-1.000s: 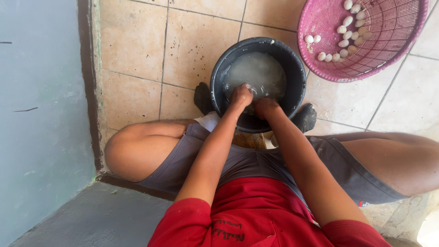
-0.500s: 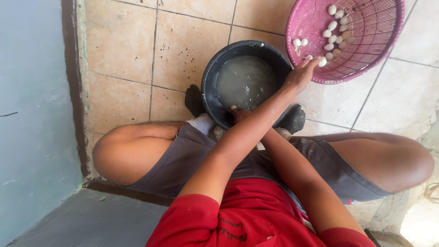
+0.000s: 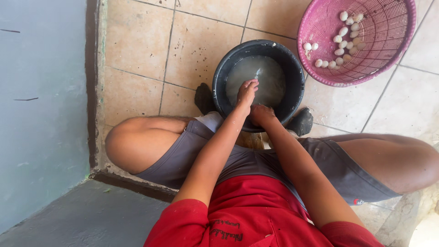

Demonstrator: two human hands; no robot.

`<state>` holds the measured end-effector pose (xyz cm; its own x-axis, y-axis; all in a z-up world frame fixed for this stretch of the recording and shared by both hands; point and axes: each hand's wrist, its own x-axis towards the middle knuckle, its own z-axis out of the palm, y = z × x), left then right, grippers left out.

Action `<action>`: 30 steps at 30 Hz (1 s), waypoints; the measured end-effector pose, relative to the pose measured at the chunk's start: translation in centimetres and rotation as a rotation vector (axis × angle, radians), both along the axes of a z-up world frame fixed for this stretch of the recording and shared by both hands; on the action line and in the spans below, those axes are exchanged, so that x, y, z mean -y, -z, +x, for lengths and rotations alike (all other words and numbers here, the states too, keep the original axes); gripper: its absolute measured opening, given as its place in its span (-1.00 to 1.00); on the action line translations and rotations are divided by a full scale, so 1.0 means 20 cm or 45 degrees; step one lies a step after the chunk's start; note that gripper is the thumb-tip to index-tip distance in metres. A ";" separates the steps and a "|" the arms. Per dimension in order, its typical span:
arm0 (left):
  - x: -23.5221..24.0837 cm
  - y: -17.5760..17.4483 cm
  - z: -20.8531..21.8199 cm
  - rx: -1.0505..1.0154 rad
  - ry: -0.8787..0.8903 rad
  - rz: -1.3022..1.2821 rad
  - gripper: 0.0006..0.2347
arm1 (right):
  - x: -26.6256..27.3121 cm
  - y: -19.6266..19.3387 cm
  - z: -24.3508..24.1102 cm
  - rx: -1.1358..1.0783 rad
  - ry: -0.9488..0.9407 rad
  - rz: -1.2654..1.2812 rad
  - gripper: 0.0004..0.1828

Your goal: The person sits on the floor and peels hard-boiled eggs by hand. They dip each egg into a black basin of water, rub off the shell, and place the peeled egg into a pink basket.

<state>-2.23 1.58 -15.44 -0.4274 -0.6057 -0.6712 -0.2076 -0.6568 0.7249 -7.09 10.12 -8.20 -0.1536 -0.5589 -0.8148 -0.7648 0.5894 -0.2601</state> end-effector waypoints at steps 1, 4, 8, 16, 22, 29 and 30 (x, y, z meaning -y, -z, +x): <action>0.00 0.04 -0.01 -0.005 0.039 -0.081 -0.65 | 0.00 0.01 0.00 -0.024 -0.027 -0.016 -0.58; 0.00 0.11 0.03 0.454 0.458 -0.394 -0.58 | 0.00 0.00 0.01 -0.053 -0.067 0.002 -0.56; 0.01 0.18 0.11 0.968 1.244 -0.706 -0.52 | 0.02 -0.01 0.00 -0.036 -0.036 0.092 -0.56; -0.03 0.17 0.12 1.139 1.534 -0.795 -0.62 | -0.04 0.23 -0.06 -0.052 -0.180 -0.006 -0.57; -0.04 0.13 0.15 1.121 1.642 -0.771 -0.67 | -0.06 0.28 -0.09 0.003 -0.144 0.050 -0.62; -0.02 0.11 0.13 1.161 1.716 -0.850 -0.71 | -0.03 0.31 -0.09 0.016 -0.290 0.055 -0.67; -0.01 0.10 0.14 1.170 1.719 -0.862 -0.71 | -0.02 0.33 -0.09 0.020 -0.347 0.046 -0.67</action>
<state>0.57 1.74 -17.53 -0.4818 -0.4292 -0.7639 -0.7598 0.6390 0.1202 -8.88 10.61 -14.75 0.0110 -0.5482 -0.8363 -0.8926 0.3716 -0.2553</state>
